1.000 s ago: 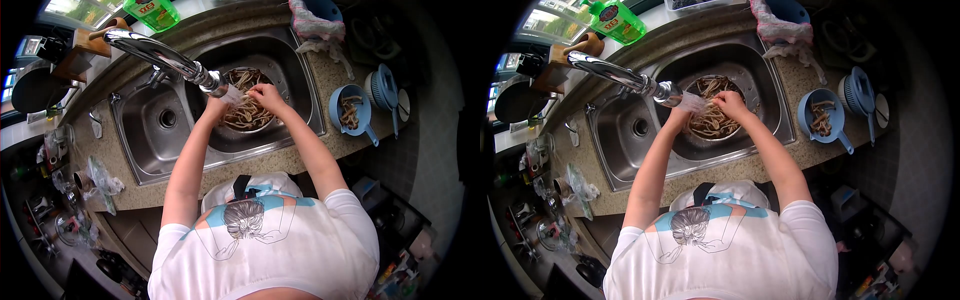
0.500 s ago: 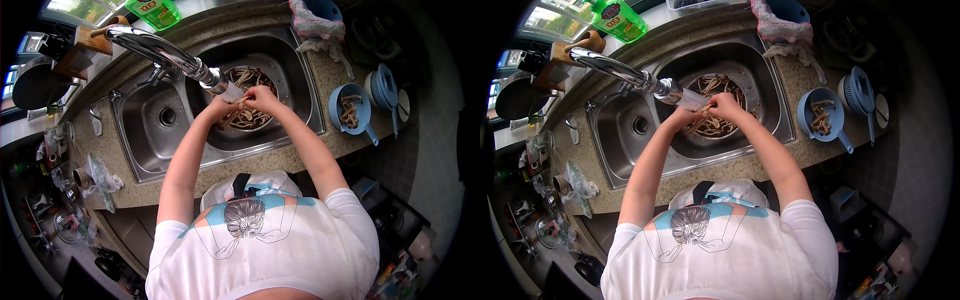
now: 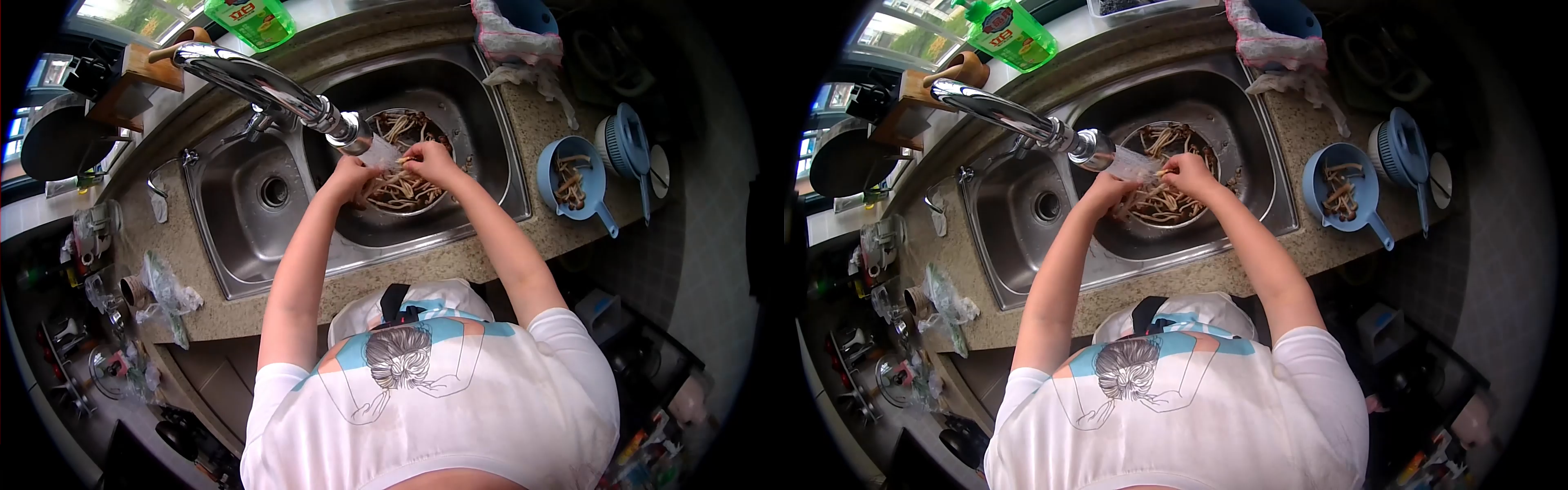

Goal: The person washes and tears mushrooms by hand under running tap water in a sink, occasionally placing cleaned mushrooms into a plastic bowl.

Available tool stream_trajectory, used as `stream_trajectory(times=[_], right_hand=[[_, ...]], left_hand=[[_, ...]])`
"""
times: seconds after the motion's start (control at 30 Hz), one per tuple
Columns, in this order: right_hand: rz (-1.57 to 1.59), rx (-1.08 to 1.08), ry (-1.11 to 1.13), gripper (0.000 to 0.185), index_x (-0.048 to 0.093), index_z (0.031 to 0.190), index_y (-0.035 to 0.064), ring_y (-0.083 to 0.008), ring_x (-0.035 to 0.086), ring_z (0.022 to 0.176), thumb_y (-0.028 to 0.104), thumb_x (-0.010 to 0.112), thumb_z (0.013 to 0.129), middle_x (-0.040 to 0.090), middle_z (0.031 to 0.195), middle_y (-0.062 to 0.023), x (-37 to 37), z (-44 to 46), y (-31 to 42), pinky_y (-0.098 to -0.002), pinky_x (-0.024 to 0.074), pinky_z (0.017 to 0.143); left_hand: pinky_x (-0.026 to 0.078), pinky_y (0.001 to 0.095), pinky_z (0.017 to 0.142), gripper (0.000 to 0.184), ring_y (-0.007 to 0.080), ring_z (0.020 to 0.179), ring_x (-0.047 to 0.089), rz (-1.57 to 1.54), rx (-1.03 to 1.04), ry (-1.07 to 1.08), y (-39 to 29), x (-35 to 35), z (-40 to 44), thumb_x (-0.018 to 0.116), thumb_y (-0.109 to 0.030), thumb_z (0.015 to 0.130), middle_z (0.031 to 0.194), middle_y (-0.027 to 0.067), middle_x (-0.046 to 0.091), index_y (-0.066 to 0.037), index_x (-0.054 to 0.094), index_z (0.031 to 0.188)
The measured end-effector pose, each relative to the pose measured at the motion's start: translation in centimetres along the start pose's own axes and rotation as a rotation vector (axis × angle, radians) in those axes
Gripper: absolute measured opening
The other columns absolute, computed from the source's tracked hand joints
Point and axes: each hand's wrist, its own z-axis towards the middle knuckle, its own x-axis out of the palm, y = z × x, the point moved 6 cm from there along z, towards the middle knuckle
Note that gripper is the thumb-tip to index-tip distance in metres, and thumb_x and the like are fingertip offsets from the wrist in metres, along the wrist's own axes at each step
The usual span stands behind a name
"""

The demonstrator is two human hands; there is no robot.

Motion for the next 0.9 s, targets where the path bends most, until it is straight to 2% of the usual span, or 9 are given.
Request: stream_trajectory(times=[0.03,0.1,0.2,0.3,0.53,0.6,0.63,0.7,0.9], right_hand=[[-0.001,-0.003,0.003,0.016,0.064,0.089,-0.0008,-0.0118,0.06,0.064,0.004,0.065,0.074,0.065,0.073,-0.008,-0.1,0.0,0.3,-0.0262,0.0495,0.06],[0.331,0.127,0.208,0.014,0.061,0.091,-0.0027,-0.0108,0.06,0.066,0.0,0.062,0.077,0.064,0.075,-0.0061,1.0,-0.3,0.5,-0.0231,0.0498,0.059],[0.357,0.073,0.296,0.013,0.059,0.091,-0.004,-0.0106,0.061,0.068,-0.002,0.06,0.078,0.063,0.077,-0.005,1.1,-0.9,2.4,-0.0221,0.0504,0.06],[0.359,0.018,0.357,0.015,0.06,0.093,-0.0041,-0.0103,0.061,0.069,-0.002,0.06,0.078,0.063,0.08,-0.0055,1.4,-1.1,2.9,-0.0224,0.0505,0.062],[0.12,-0.05,0.433,0.02,0.063,0.091,-0.0025,-0.0126,0.062,0.07,-0.001,0.061,0.072,0.065,0.076,-0.0079,1.3,-1.6,4.5,-0.0254,0.0498,0.065],[-0.255,-0.311,0.196,0.02,0.064,0.088,-0.0009,-0.0209,0.064,0.072,0.001,0.061,0.069,0.065,0.076,-0.0139,1.1,-1.3,5.4,-0.0301,0.0493,0.067],[-0.256,-0.313,0.197,0.02,0.064,0.088,-0.0009,-0.0209,0.064,0.072,0.001,0.061,0.069,0.065,0.076,-0.0139,1.6,-1.3,5.1,-0.0301,0.0493,0.067],[-0.272,-0.278,-0.022,0.02,0.066,0.086,0.0018,-0.0344,0.061,0.077,0.003,0.059,0.067,0.062,0.079,-0.0195,1.3,-1.0,4.4,-0.0367,0.0479,0.072],[-0.221,-0.187,-0.071,0.021,0.064,0.089,0.0015,-0.0343,0.059,0.083,0.004,0.058,0.069,0.062,0.084,-0.0198,-1.8,-3.4,2.8,-0.0389,0.0471,0.076]], left_hand=[[0.047,0.0274,0.067,0.029,0.0132,0.077,0.059,-0.002,0.001,-0.004,0.3,-0.1,0.2,0.069,-0.009,0.071,0.087,0.0066,0.064,0.003,0.062,0.097],[0.045,0.0266,0.052,0.023,0.0131,0.058,0.057,0.154,-0.033,0.071,0.5,0.3,0.6,0.071,-0.014,0.071,0.073,0.0068,0.063,0.004,0.063,0.082],[0.045,0.026,0.054,0.023,0.012,0.061,0.057,-0.041,-0.214,0.28,0.3,1.6,-1.1,0.071,-0.013,0.073,0.075,0.0057,0.063,0.003,0.062,0.086],[0.046,0.0244,0.056,0.02,0.0112,0.064,0.058,-0.193,-0.22,0.405,1.2,2.1,-1.1,0.07,-0.012,0.074,0.076,0.0051,0.063,0.001,0.062,0.088],[0.047,0.0233,0.057,0.019,0.0118,0.066,0.059,-0.31,-0.258,0.401,2.4,2.3,-1.4,0.069,-0.01,0.076,0.079,0.0057,0.064,0.0,0.06,0.09],[0.049,0.0223,0.062,0.02,0.0117,0.072,0.06,-0.352,-0.298,0.377,2.5,2.3,-1.8,0.068,-0.009,0.076,0.084,0.0061,0.064,-0.001,0.06,0.092],[0.049,0.0223,0.062,0.02,0.0117,0.072,0.06,-0.353,-0.297,0.375,2.3,2.3,-2.1,0.068,-0.009,0.076,0.084,0.0061,0.064,-0.001,0.06,0.092],[0.048,0.0223,0.062,0.02,0.0118,0.073,0.06,-0.321,-0.333,0.398,2.3,2.6,-2.7,0.068,-0.008,0.077,0.083,0.0063,0.064,-0.001,0.06,0.094],[0.052,0.0329,0.069,0.02,0.0174,0.075,0.062,-0.583,-0.126,0.241,1.4,1.9,-2.7,0.062,-0.004,0.079,0.087,0.0081,0.062,-0.001,0.054,0.097]])
